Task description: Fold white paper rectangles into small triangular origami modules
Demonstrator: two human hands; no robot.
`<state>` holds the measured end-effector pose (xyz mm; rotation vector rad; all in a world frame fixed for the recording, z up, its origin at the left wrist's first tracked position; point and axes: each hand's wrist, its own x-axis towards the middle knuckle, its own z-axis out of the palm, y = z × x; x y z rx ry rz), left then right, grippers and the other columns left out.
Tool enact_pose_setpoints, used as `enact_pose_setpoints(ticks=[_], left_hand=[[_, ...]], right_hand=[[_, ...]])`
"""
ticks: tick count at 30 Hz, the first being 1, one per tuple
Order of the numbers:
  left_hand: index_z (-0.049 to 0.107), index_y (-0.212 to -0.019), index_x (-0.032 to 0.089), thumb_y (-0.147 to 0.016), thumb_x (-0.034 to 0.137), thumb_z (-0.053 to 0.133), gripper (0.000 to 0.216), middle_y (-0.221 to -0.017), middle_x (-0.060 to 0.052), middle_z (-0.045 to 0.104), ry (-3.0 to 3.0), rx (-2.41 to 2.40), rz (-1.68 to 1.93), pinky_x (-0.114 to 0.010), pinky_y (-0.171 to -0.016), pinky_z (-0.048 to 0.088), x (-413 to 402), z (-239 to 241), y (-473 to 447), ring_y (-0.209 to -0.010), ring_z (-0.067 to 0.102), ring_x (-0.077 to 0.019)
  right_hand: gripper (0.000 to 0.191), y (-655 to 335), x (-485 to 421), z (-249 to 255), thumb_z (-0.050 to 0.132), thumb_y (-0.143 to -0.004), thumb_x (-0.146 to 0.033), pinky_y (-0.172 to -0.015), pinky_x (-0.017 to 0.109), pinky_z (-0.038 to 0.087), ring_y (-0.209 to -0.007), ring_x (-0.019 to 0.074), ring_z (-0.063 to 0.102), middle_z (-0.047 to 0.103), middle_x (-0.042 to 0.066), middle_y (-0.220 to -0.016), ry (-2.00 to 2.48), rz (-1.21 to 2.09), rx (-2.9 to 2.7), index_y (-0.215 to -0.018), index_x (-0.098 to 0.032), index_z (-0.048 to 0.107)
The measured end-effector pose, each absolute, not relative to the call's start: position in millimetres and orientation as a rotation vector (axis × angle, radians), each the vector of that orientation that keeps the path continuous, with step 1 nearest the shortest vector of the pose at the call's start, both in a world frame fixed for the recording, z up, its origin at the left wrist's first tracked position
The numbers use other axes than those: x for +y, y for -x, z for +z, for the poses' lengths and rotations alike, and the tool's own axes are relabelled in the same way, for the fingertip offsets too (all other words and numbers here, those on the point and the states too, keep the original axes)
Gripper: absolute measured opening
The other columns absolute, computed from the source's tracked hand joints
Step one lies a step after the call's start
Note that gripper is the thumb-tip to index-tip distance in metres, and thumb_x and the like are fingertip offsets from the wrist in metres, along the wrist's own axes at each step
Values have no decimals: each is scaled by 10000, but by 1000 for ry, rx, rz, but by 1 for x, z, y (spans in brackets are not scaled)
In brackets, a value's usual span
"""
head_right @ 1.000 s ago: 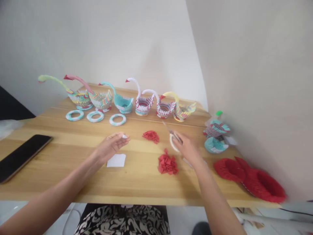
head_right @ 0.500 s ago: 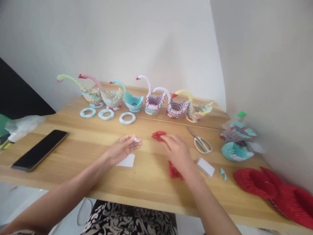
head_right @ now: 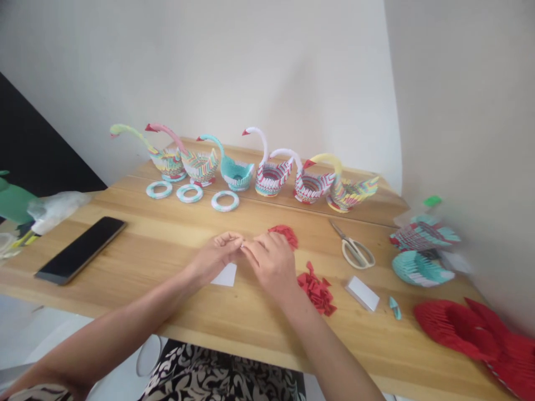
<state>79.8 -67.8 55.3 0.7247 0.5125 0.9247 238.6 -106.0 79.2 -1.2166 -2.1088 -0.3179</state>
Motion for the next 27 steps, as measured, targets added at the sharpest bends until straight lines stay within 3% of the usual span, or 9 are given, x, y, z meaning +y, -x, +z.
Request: enact_pose_setpoints(ticks=[9,15,27], left_hand=[[657,-786,135,-755,332,700,204,-758,-27,712,-1207,719,1069,-279,-779,521,-72,63,-80,-763,663,-147],[697,-835,171,-833,238,616,106,-855,-38,745,-1630,810,1206,-244,-744,527,-73,59,-78,-790,688,-154],[721,-866,177,-882,212,562,163,-840,-55,754,-2112,850,1283,-252,-714,513,-71,56,-73,-763,700,-172]], right_hand=[[115,-249,-109,77,575,-881,-167,-672,335,427,-739,192,576,650,62,-780,1166,-140,-1998,-918,-186,682],[128,-251,-110,77,582,-876,-164,-669,332,438,-735,186,584,656,52,-791,1127,-56,-1987,-932,-210,688],[101,-253,-111,77,579,-889,-198,-699,332,422,-759,186,578,654,48,-793,1182,-67,-2062,-890,-204,679]])
